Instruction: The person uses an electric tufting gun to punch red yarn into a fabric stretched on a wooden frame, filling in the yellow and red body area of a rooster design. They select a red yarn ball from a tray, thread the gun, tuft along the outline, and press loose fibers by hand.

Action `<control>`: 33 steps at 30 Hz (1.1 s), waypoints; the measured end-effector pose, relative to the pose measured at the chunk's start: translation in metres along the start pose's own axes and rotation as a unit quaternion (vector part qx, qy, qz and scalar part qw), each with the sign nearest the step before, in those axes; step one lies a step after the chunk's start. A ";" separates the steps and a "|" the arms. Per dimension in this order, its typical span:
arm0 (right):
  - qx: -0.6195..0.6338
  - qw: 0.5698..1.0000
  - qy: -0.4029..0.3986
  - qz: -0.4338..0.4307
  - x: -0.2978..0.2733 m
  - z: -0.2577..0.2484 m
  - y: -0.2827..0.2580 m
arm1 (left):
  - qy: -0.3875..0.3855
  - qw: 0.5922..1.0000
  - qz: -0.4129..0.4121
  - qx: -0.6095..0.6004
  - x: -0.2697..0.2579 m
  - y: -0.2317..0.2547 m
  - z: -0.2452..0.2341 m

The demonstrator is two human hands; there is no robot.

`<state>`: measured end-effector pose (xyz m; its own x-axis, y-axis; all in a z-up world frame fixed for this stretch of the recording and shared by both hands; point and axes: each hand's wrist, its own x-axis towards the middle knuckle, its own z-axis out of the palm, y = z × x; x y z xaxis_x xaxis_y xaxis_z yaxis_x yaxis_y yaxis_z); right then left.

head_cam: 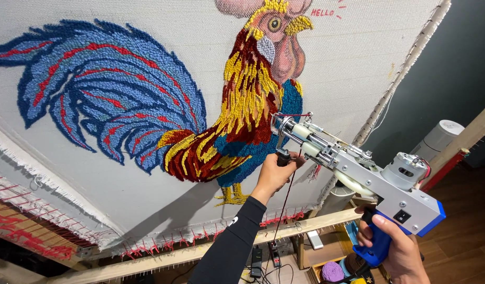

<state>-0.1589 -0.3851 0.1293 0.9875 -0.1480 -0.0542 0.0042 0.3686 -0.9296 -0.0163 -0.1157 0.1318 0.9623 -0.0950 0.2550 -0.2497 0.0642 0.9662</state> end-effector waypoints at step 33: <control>-0.008 0.999 -0.032 -0.017 -0.006 0.013 0.011 | -0.010 0.999 -0.013 -0.046 0.013 -0.014 -0.003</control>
<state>-0.1625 -0.3687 0.1241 0.9949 -0.1012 -0.0006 0.0351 0.3504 -0.9359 0.0005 -0.1145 0.1214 0.9656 -0.1166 0.2322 -0.2137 0.1521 0.9650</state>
